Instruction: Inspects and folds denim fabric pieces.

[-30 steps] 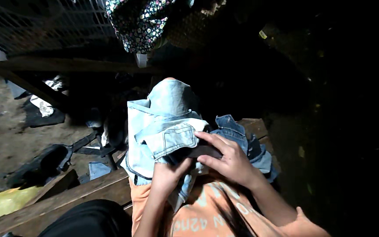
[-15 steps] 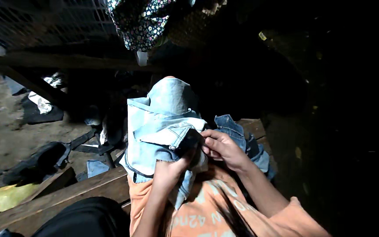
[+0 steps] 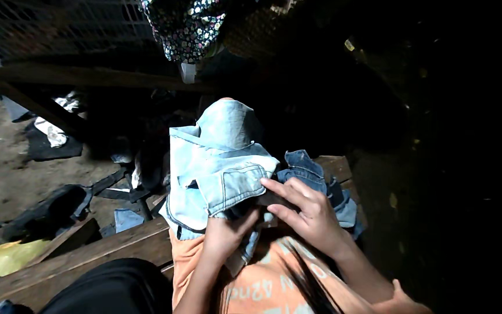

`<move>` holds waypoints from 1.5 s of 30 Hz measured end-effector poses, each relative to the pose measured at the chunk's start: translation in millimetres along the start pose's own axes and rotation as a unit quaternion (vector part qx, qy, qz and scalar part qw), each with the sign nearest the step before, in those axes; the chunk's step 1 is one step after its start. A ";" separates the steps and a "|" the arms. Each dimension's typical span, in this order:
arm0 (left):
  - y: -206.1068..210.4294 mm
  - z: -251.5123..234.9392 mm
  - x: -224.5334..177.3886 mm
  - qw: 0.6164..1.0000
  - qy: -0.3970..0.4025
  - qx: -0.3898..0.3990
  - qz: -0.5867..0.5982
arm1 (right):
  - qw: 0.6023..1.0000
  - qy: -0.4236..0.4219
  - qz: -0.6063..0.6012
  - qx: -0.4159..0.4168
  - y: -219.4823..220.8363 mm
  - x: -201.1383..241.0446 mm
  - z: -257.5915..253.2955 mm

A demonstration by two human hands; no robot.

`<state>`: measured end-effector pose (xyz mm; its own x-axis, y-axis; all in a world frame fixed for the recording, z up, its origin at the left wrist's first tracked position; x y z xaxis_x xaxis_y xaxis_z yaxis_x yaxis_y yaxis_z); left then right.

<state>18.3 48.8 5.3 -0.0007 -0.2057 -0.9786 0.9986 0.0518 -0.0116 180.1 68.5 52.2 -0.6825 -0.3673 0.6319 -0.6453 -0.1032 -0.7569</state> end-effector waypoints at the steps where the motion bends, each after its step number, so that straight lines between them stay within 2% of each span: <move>1: -0.8 -0.1 1.1 1.000 -0.005 -0.004 0.002 | 1.000 -0.005 0.002 -0.019 1.0 1.4 -0.4; 4: 0.0 -1.3 5.7 0.998 -0.027 -0.024 0.046 | 0.997 -0.002 -0.034 -0.066 8.6 0.1 -3.0; 6: 1.0 -2.7 9.8 0.997 -0.046 -0.033 0.060 | 0.987 0.025 -0.141 -0.069 17.9 -6.7 -5.7; 7: 1.5 -3.9 12.4 0.996 -0.056 -0.030 0.063 | 0.970 0.052 -0.231 -0.055 23.0 -11.8 -7.3; 10: 1.1 -6.8 24.4 0.989 -0.092 -0.025 0.114 | 0.856 0.184 -0.483 0.016 38.1 -26.0 -8.5; 12: 2.1 -7.0 27.8 0.981 -0.115 -0.024 0.157 | 0.787 0.247 -0.559 0.082 46.2 -30.6 -5.6; 14: 2.8 -8.3 24.8 0.976 -0.112 -0.023 0.184 | 0.760 0.261 -0.584 0.118 49.0 -31.1 -4.1; 15: 2.6 -9.0 22.8 0.976 -0.106 -0.025 0.187 | 0.771 0.251 -0.573 0.115 47.3 -30.0 -4.9; 16: 2.0 -9.4 21.3 0.978 -0.101 -0.028 0.179 | 0.799 0.229 -0.546 0.104 43.3 -28.2 -6.3; 18: -0.2 -9.0 17.5 0.985 -0.093 -0.036 0.139 | 0.876 0.157 -0.446 0.100 31.5 -22.4 -7.5; 20: -0.8 -7.4 13.8 0.989 -0.090 -0.037 0.109 | 0.947 0.110 -0.288 0.092 19.1 -18.2 -5.2; 21: -0.7 -6.6 14.7 0.991 -0.090 -0.034 0.097 | 0.970 0.094 -0.209 0.082 13.1 -16.3 -3.2; 23: 0.6 -5.2 15.5 0.993 -0.085 -0.024 0.083 | 0.990 0.069 -0.104 0.063 2.9 -11.9 0.2; 26: 2.0 -3.7 12.8 0.994 -0.087 -0.013 0.068 | 0.997 0.050 -0.043 0.051 -4.1 -6.9 1.0; 35: 3.3 -2.2 9.9 0.996 -0.071 -0.003 0.049 | 0.998 0.033 -0.003 0.057 -2.1 -5.6 -0.8; 37: 3.3 -2.2 8.2 0.996 -0.073 0.003 0.050 | 0.995 0.034 -0.046 0.080 1.4 -9.3 -1.0; 40: -2.3 -5.6 7.4 0.996 -0.059 -0.002 0.063 | 0.972 0.040 -0.193 0.127 7.0 -22.4 -2.0; 42: -11.2 -7.4 12.8 0.993 -0.073 -0.015 0.093 | 0.956 0.066 -0.259 0.117 7.4 -40.7 -5.4; 45: -28.9 -2.7 16.1 0.986 -0.058 -0.018 0.155 | 0.954 0.138 -0.258 0.059 11.9 -79.0 -15.4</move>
<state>-10.7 46.6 -10.6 0.3133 -0.2839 -0.9062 0.9471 0.1641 0.2759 221.0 110.5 -4.2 -0.3596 0.0168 0.9330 -0.8877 -0.3144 -0.3364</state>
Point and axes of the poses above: each hand's wrist, its own z-axis away from the middle knuckle, its own y-axis out of the palm, x = y × z, the point moved 9 cm from there along -z, towards the middle knuckle, and after that the axes turned 1 degree about -y, right-handed, at the moved point
